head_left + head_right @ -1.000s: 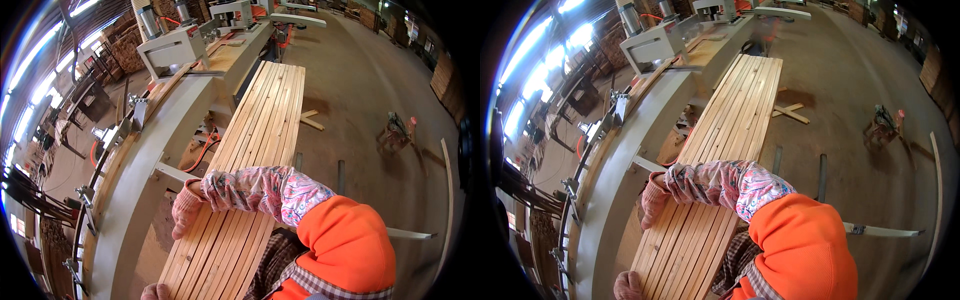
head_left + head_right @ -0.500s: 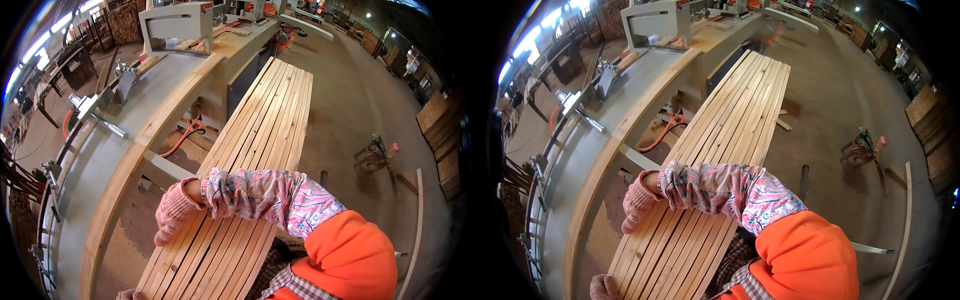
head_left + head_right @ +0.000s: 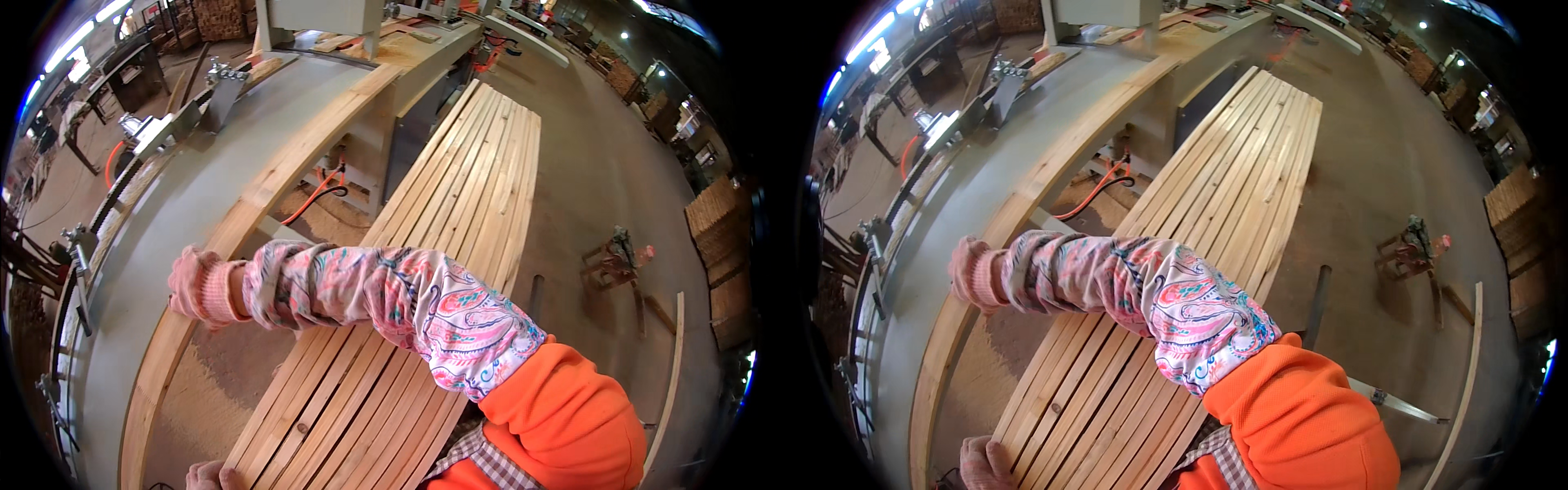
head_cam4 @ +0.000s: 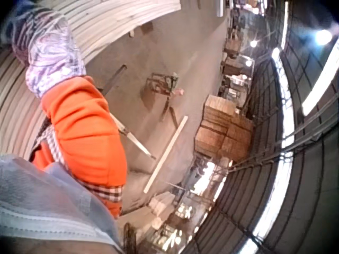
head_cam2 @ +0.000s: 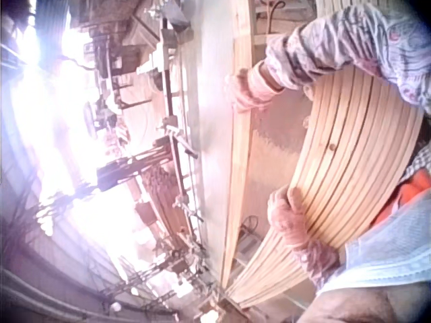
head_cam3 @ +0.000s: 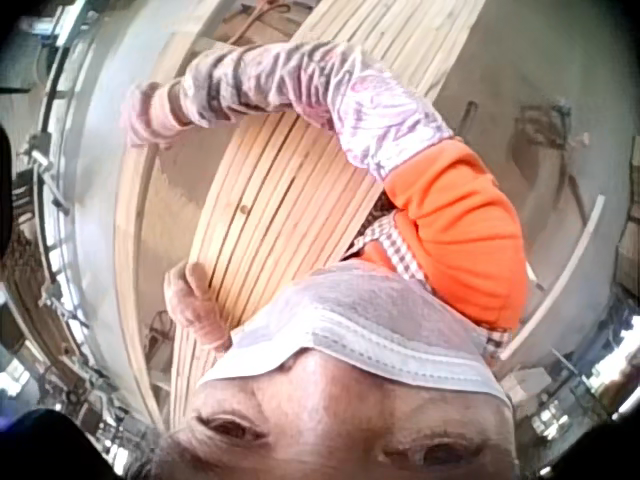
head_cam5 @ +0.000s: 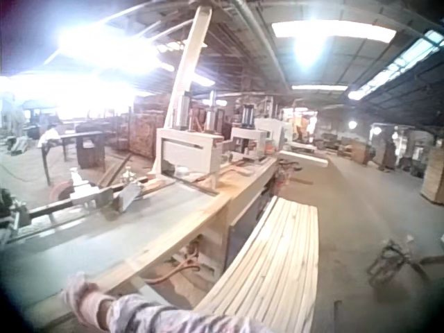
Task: The person stacks long, thin wooden planks onto a metal conveyor or machine platform in a workshop. They pick up planks one by one and place them in a neat pile, adjusting their alignment as they work.
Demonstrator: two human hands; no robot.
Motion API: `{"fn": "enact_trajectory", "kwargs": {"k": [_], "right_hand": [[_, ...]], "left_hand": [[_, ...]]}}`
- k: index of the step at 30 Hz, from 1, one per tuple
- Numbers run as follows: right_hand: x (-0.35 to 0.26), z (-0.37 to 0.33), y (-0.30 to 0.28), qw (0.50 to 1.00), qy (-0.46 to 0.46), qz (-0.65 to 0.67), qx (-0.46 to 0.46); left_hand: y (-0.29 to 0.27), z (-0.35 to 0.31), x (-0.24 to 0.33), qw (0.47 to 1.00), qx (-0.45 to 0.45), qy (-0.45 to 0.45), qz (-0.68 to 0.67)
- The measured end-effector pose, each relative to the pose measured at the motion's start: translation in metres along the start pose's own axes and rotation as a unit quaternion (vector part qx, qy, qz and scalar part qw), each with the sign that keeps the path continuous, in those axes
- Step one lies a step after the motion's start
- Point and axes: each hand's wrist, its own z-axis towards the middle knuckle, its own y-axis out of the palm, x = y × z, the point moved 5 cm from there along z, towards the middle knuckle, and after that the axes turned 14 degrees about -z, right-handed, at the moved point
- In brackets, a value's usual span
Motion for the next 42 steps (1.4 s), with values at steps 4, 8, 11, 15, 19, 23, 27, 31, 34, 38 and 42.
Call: {"fn": "enact_trajectory", "kwargs": {"k": [4, 8, 11, 15, 19, 23, 27, 31, 34, 38, 42], "right_hand": [[-0.011, 0.037, 0.024, 0.997, 0.070, -0.011, 0.035], [0.000, 0.014, 0.016, 0.997, 0.044, 0.049, 0.029], [0.012, 0.009, 0.015, 0.991, 0.014, 0.121, -0.063], [0.011, -0.032, 0.010, 0.964, -0.026, 0.247, -0.092], [-0.006, -0.083, -0.009, 0.945, -0.081, 0.301, -0.102], [-0.013, -0.109, -0.004, 0.927, -0.065, 0.364, -0.065], [-0.027, -0.127, -0.010, 0.918, -0.068, 0.381, -0.085], [-0.030, -0.131, -0.002, 0.910, -0.075, 0.398, -0.089], [-0.031, -0.129, -0.001, 0.890, -0.091, 0.435, -0.099], [-0.026, -0.128, 0.001, 0.886, -0.088, 0.444, -0.099], [-0.019, -0.125, 0.009, 0.885, -0.082, 0.448, -0.096]], "left_hand": [[0.001, -0.005, -0.017, 0.999, 0.030, 0.017, 0.004], [0.002, -0.010, -0.028, 0.996, 0.086, 0.000, -0.014], [0.007, -0.012, -0.046, 0.997, 0.070, 0.040, -0.009], [0.007, -0.015, -0.039, 0.990, 0.102, 0.003, 0.098], [0.005, -0.017, -0.036, 0.985, 0.124, -0.019, 0.115], [0.007, -0.013, -0.047, 0.983, 0.113, -0.050, 0.133], [0.009, -0.016, -0.061, 0.976, 0.123, -0.052, 0.170], [0.007, -0.011, -0.063, 0.983, 0.078, -0.095, 0.140], [0.006, -0.016, -0.058, 0.986, 0.055, -0.138, 0.070], [0.008, -0.017, -0.057, 0.988, 0.069, -0.113, 0.077], [0.009, -0.016, -0.056, 0.989, 0.085, -0.100, 0.074]]}}
